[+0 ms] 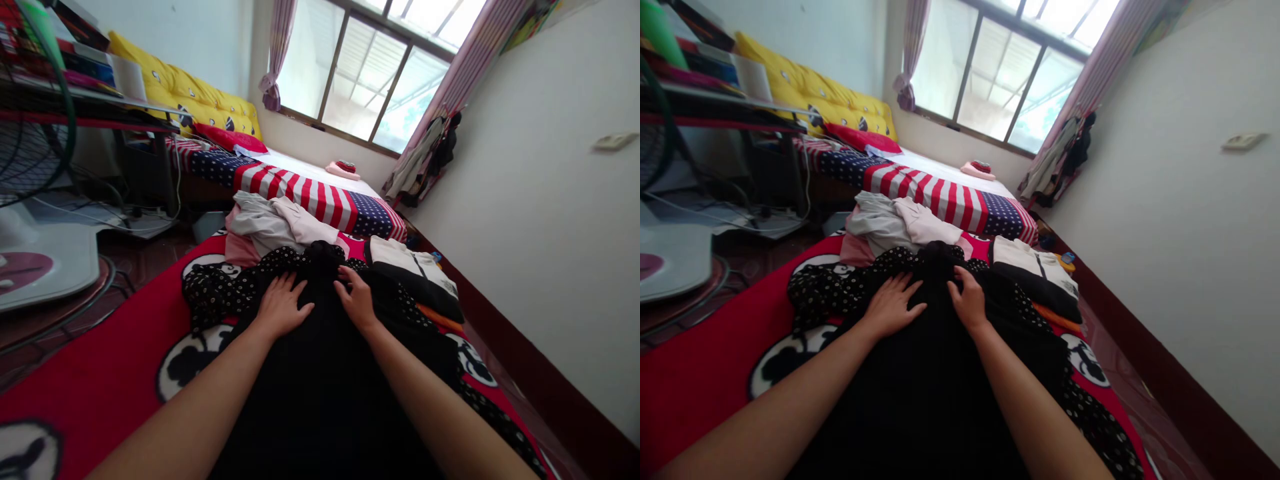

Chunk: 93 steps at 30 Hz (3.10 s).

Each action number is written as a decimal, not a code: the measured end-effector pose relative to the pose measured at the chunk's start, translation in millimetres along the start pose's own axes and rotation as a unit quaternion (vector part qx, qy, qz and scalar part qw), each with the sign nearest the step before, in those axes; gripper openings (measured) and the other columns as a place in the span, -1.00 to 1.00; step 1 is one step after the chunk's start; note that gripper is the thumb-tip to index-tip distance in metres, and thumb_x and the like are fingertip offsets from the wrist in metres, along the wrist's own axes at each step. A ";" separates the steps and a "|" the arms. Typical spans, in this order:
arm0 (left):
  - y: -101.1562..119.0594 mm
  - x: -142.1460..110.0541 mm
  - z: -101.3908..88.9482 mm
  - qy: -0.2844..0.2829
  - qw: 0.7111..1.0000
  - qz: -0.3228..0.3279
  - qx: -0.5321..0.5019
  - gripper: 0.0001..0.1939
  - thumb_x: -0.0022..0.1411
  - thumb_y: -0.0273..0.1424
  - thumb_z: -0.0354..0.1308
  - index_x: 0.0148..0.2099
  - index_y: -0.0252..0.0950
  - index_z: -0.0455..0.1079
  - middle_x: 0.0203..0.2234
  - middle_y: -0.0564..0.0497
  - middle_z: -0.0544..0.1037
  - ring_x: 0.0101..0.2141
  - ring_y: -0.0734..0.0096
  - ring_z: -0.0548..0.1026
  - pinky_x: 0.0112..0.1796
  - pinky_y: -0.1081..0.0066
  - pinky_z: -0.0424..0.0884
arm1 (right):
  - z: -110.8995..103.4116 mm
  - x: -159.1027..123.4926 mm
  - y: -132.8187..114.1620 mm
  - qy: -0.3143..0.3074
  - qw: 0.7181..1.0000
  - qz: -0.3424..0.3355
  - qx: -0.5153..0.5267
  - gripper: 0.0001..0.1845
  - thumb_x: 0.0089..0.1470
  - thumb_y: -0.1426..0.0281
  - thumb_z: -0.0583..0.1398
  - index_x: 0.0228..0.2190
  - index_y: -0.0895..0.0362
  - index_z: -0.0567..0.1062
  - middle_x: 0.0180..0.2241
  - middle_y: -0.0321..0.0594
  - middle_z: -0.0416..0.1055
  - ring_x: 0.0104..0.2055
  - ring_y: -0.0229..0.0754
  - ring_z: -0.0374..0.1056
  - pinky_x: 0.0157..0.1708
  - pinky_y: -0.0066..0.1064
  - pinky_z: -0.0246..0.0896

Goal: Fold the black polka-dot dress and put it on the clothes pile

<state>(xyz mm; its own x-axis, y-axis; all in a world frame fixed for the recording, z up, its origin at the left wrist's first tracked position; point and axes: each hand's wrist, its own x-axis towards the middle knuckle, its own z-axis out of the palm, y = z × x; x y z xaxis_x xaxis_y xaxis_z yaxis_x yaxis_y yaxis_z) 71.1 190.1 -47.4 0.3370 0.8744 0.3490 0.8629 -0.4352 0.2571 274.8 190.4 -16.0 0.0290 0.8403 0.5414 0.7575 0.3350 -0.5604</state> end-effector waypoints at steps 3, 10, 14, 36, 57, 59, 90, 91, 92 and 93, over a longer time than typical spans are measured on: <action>0.1 0.4 -1.0 -0.005 1.000 0.000 0.006 -0.36 0.21 -0.02 0.01 0.25 -0.21 0.25 0.25 -0.16 0.21 0.26 0.09 0.10 0.23 0.14 -0.03 | -41.2 0.4 26.9 0.108 0.973 0.153 -0.135 -0.38 0.02 0.33 0.19 0.13 0.16 0.24 -0.30 -0.16 0.53 -0.26 -0.04 0.46 -0.17 -0.17 0.32; -0.7 1.2 -0.5 -0.016 1.000 -0.001 0.009 -0.36 0.21 -0.02 0.00 0.26 -0.18 0.24 0.26 -0.14 0.20 0.26 0.08 0.10 0.23 0.14 -0.04 | -84.3 18.5 63.9 0.044 0.964 0.251 -0.074 -0.69 -0.08 0.24 0.27 -0.27 0.14 0.50 -0.54 -0.21 0.51 -0.44 -0.06 0.49 -0.37 -0.30 0.38; -0.1 1.0 -0.3 -0.016 1.000 0.001 0.010 -0.36 0.20 0.01 0.01 0.26 -0.12 0.22 0.27 -0.10 0.18 0.27 0.07 0.08 0.23 0.13 -0.06 | -91.9 22.4 76.1 0.105 0.964 0.245 -0.009 -0.50 0.13 0.25 0.05 0.06 0.21 0.26 -0.19 0.00 0.54 -0.27 -0.11 0.52 -0.33 -0.32 0.44; 0.6 -0.5 -2.1 -0.025 0.999 0.008 0.029 -0.35 0.21 0.05 -0.06 0.26 -0.11 0.22 0.27 -0.09 0.18 0.27 0.07 0.07 0.23 0.13 -0.08 | -90.5 -78.9 33.0 -0.086 0.954 0.037 -0.285 -0.59 0.19 0.36 0.03 0.04 0.15 0.41 0.15 -0.03 0.29 0.24 0.00 0.14 0.23 0.04 -0.09; -1.4 1.4 -4.1 -0.021 1.000 0.003 0.016 -0.30 0.23 0.07 -0.08 0.27 -0.23 0.20 0.26 -0.13 0.19 0.26 0.06 0.08 0.22 0.18 -0.03 | 5.8 -32.3 -22.6 -0.222 0.943 0.107 -0.222 -0.27 0.21 0.02 -0.05 0.29 0.06 -0.03 0.36 -0.06 -0.26 0.38 0.11 -0.39 0.21 0.20 -0.27; -1.1 1.4 -4.1 -0.025 1.000 0.005 0.015 -0.30 0.24 0.07 -0.09 0.28 -0.24 0.20 0.27 -0.14 0.17 0.26 0.05 0.06 0.22 0.17 -0.05 | -12.9 -63.8 -22.4 -0.253 0.942 0.018 -0.221 -0.31 0.20 0.01 -0.05 0.29 -0.06 -0.03 0.36 -0.20 -0.23 0.39 0.01 -0.36 0.24 0.12 -0.25; -35.0 -107.5 -93.4 -0.025 0.980 -0.168 0.105 -0.49 0.13 0.05 0.09 -0.11 -0.27 0.44 -0.21 -0.16 0.56 -0.18 0.08 0.53 -0.23 0.30 0.42 | -92.4 -206.7 -23.8 -0.090 0.941 0.081 -0.315 -0.49 0.21 0.17 -0.02 0.12 0.06 0.34 0.23 -0.14 0.18 0.28 0.05 0.03 0.17 -0.01 -0.01; -35.7 -107.4 -92.5 -0.032 0.979 -0.175 0.096 -0.52 0.14 0.04 0.09 -0.14 -0.24 0.46 -0.23 -0.14 0.57 -0.19 0.08 0.54 -0.25 0.31 0.41 | -92.4 -206.6 -23.4 -0.086 0.942 0.080 -0.314 -0.50 0.20 0.17 -0.01 0.11 0.06 0.34 0.23 -0.14 0.19 0.28 0.05 0.04 0.17 -0.01 -0.01; -36.7 -106.8 -91.6 -0.038 0.979 -0.178 0.088 -0.58 0.16 0.00 0.08 -0.16 -0.22 0.47 -0.25 -0.11 0.59 -0.20 0.10 0.54 -0.26 0.33 0.41 | -92.6 -207.0 -23.2 -0.082 0.943 0.078 -0.314 -0.50 0.20 0.18 -0.01 0.11 0.07 0.35 0.22 -0.13 0.19 0.27 0.05 0.05 0.17 -0.02 -0.01; -37.8 -106.1 -90.7 -0.042 0.980 -0.179 0.080 -0.63 0.17 -0.04 0.08 -0.19 -0.20 0.47 -0.26 -0.08 0.60 -0.20 0.13 0.54 -0.28 0.35 0.40 | -93.3 -207.6 -23.5 -0.077 0.944 0.074 -0.311 -0.51 0.20 0.18 0.00 0.10 0.07 0.36 0.21 -0.13 0.20 0.27 0.05 0.05 0.17 -0.02 -0.01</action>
<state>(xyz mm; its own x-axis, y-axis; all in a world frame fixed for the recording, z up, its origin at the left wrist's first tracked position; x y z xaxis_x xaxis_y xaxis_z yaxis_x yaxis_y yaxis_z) -31.4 94.2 -12.3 0.0257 0.9822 0.1858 0.9772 -0.0638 0.2025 311.9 -31.7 -56.8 0.1057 0.9267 0.3607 0.9906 -0.0665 -0.1195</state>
